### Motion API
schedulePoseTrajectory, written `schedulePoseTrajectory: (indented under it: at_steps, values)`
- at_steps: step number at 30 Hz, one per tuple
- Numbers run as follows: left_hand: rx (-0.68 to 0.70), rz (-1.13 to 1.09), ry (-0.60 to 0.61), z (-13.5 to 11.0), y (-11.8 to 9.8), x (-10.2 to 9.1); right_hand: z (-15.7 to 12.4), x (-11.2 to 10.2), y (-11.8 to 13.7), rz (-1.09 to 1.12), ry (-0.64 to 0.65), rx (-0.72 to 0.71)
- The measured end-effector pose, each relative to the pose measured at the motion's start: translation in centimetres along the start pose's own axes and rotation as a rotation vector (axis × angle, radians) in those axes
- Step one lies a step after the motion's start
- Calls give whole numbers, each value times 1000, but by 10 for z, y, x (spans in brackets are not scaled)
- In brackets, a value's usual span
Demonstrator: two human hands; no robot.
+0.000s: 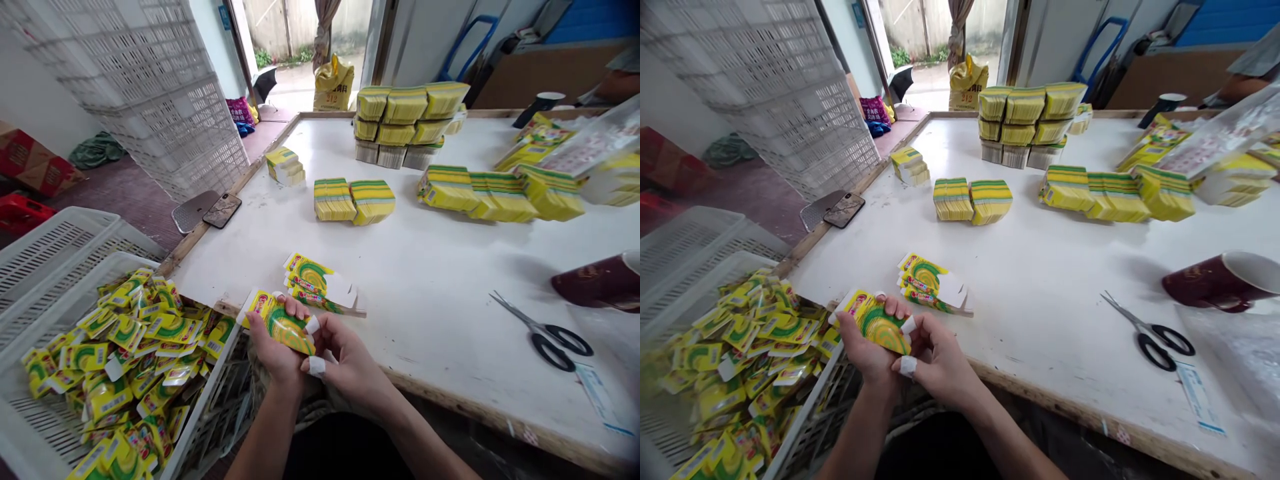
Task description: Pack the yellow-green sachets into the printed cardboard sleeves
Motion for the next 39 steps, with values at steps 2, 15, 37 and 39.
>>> schedulePoseTrajectory:
  at_steps: [2,15,37,39]
  values:
    - [34,93,-1,-1,-4,-6,3,-5,-1,-58,-20,-20]
    - [210,745,189,6,-63,-17,-4,-42,77,-891,-227,-598]
    - [472,1515,675,-47,-9,26,7,-14,-11,371,-18,194]
    - [425,1536,675,-43,-8,27,7,-21,-6,261,-33,127]
Point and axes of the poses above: each hand's wrist, its own z-axis towards the middle knuckle, its own x-axis out of the palm, y = z × x, the point moved 10 cm from there along z, towards the middle knuckle, and after that the axes turned 2 degrees about -x, right-handed, at the moved point
